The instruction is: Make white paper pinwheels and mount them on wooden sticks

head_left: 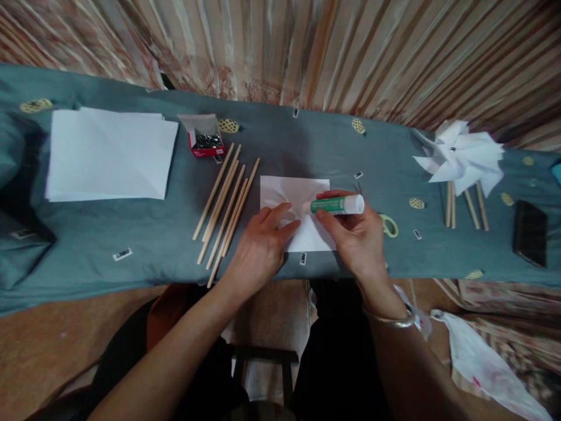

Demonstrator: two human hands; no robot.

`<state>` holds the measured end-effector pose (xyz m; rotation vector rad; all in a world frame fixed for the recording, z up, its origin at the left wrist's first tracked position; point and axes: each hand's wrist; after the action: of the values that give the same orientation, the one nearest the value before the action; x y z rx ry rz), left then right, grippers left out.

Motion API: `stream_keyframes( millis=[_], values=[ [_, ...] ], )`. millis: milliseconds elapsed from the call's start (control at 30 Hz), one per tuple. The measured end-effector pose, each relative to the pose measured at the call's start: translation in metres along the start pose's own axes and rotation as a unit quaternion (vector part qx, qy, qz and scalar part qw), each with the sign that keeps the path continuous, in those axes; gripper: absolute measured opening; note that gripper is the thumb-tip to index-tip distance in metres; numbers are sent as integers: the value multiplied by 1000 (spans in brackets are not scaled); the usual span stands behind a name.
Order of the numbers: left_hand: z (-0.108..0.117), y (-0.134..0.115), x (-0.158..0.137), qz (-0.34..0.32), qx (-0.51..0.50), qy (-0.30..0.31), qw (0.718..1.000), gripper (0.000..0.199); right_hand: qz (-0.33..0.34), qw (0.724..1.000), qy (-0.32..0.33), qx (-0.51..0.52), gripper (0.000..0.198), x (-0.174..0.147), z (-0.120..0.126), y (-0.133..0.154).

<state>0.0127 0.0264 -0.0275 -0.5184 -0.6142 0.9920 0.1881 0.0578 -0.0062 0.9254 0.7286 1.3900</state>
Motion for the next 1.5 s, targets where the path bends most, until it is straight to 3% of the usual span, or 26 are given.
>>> stream_keyframes(
  millis=[167, 433, 967, 1167, 1300, 1500],
  values=[
    [1, -3, 0, 8, 15, 19, 1000, 36, 55, 989, 29, -133, 26, -1, -1, -3],
    [4, -6, 3, 28, 13, 29, 999, 33, 78, 972, 29, -221, 27, 0, -2, -3],
    [4, -9, 2, 42, 5, 35, 998, 30, 118, 952, 49, -278, 26, 7, -3, 0],
    [2, -6, 1, 33, 3, 25, 999, 29, 46, 982, 21, -180, 23, 13, -2, -8],
    [4, -7, 2, 35, 0, 27, 999, 30, 42, 991, 22, -126, 21, 14, -2, -9],
    [5, -9, 2, 44, 0, 34, 998, 31, 50, 972, 31, -226, 27, 8, -4, -7]
  ],
)
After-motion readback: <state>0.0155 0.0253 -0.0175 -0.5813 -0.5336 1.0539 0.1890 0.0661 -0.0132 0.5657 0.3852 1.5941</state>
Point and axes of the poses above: each hand's wrist, its own x-axis towards the middle knuckle, its own z-axis out of the back of the hand, y = z × x, and after that the axes turned 14 degrees about -x, right-handed
